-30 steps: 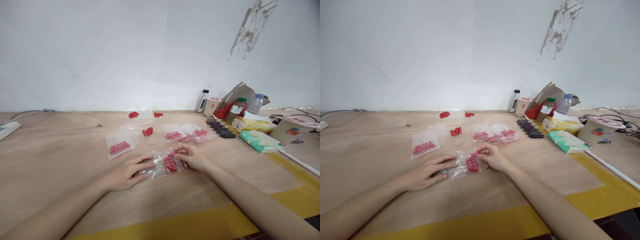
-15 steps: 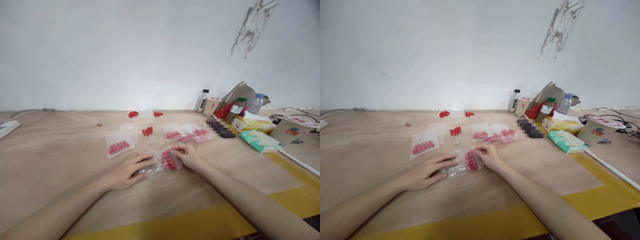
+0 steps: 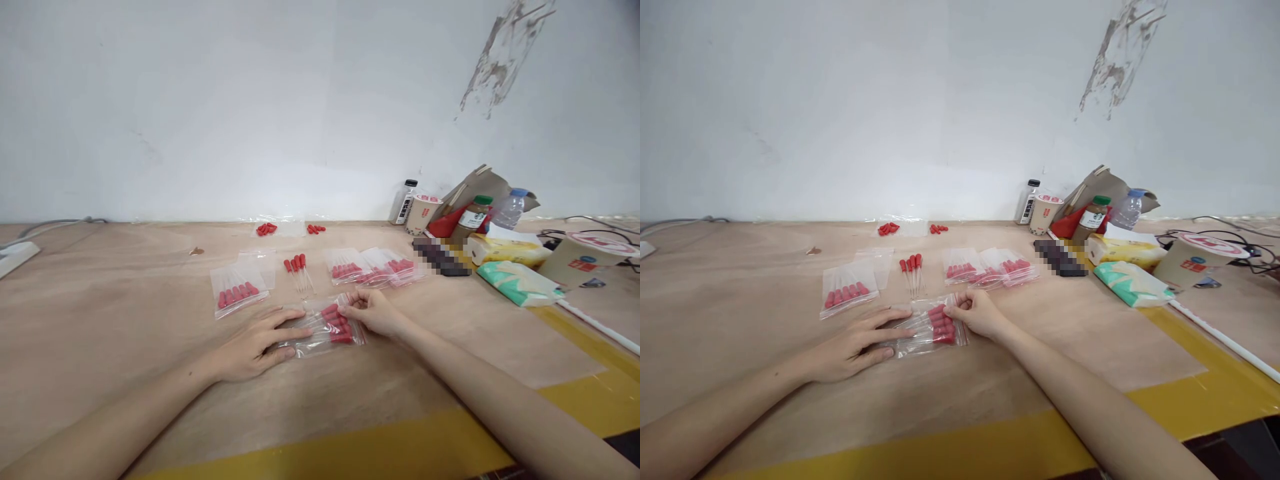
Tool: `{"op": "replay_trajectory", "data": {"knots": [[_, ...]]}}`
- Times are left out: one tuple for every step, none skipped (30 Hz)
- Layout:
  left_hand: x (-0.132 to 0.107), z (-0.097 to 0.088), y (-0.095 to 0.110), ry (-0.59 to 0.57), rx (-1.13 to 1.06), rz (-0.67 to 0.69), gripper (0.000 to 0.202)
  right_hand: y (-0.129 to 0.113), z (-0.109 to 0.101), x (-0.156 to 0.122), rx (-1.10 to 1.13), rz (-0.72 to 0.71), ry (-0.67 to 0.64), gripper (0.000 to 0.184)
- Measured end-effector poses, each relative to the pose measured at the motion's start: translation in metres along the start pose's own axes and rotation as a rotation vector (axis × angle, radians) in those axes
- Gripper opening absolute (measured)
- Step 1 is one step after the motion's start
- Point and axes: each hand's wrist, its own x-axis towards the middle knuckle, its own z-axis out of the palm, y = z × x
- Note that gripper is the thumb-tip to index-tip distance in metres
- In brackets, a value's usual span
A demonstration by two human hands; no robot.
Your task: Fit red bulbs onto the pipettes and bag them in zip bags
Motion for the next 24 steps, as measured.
{"op": "replay_trajectory", "data": {"knots": [[0.0,0.0,0.0,0.001,0.004,0.002,0.035,0.001,0.0,0.0,0.016,-0.017,0.001,0.03],[0.0,0.0,0.0,0.0,0.005,0.001,0.035,0.002,0.0,0.0,0.041,-0.016,-0.011,0.031],[0.0,-0.001,0.0,-0.002,0.001,-0.002,0.036,0.002,0.0,0.0,0.07,-0.002,-0.041,0.031],[-0.001,-0.001,0.001,-0.004,-0.01,-0.009,0.036,0.0,0.0,-0.001,0.103,0.019,-0.09,0.031],[-0.001,-0.001,0.001,-0.005,-0.027,-0.017,0.037,-0.002,-0.001,-0.003,0.14,0.044,-0.147,0.03],[-0.001,-0.001,0.001,-0.002,-0.048,-0.026,0.038,-0.005,-0.003,-0.005,0.182,0.068,-0.197,0.028],[-0.001,-0.001,0.001,0.013,-0.065,-0.036,0.039,-0.008,-0.005,-0.008,0.227,0.089,-0.23,0.027],[-0.002,-0.001,0.0,0.042,-0.072,-0.047,0.039,-0.011,-0.008,-0.01,0.277,0.102,-0.239,0.026],[-0.002,-0.001,-0.002,0.083,-0.061,-0.063,0.038,-0.013,-0.012,-0.011,0.334,0.109,-0.223,0.025],[-0.001,-0.001,-0.005,0.133,-0.031,-0.082,0.037,-0.016,-0.017,-0.012,0.394,0.11,-0.185,0.023],[-0.001,-0.001,-0.01,0.188,0.019,-0.109,0.036,-0.017,-0.022,-0.013,0.449,0.108,-0.134,0.022],[-0.001,-0.002,-0.016,0.243,0.082,-0.147,0.035,-0.019,-0.028,-0.012,0.497,0.102,-0.069,0.02],[-0.001,-0.003,-0.023,0.288,0.149,-0.188,0.035,-0.021,-0.034,-0.01,0.538,0.089,0.005,0.018],[-0.002,-0.005,-0.032,0.319,0.214,-0.238,0.037,-0.022,-0.04,-0.008,0.573,0.073,0.077,0.016],[-0.003,-0.008,-0.041,0.342,0.263,-0.29,0.041,-0.024,-0.044,-0.005,0.601,0.054,0.143,0.014],[-0.005,-0.011,-0.051,0.332,0.289,-0.315,0.044,-0.026,-0.048,-0.001,0.623,0.034,0.198,0.012],[-0.007,-0.014,-0.06,0.298,0.294,-0.321,0.045,-0.028,-0.049,0.004,0.641,0.015,0.243,0.01],[-0.01,-0.017,-0.069,0.253,0.286,-0.308,0.045,-0.03,-0.049,0.009,0.655,0.002,0.273,0.009],[-0.014,-0.02,-0.077,0.214,0.273,-0.309,0.045,-0.032,-0.046,0.014,0.665,0.0,0.289,0.009],[-0.018,-0.024,-0.085,0.179,0.253,-0.311,0.045,-0.033,-0.042,0.019,0.671,0.004,0.3,0.01],[-0.023,-0.027,-0.091,0.144,0.225,-0.308,0.046,-0.034,-0.036,0.024,0.675,0.012,0.309,0.011],[-0.027,-0.031,-0.096,0.117,0.193,-0.309,0.047,-0.034,-0.029,0.03,0.677,0.018,0.319,0.013],[-0.031,-0.035,-0.1,0.1,0.163,-0.313,0.048,-0.033,-0.022,0.034,0.677,0.021,0.335,0.015],[-0.035,-0.038,-0.102,0.09,0.134,-0.322,0.048,-0.031,-0.014,0.038,0.675,0.02,0.347,0.016]]}}
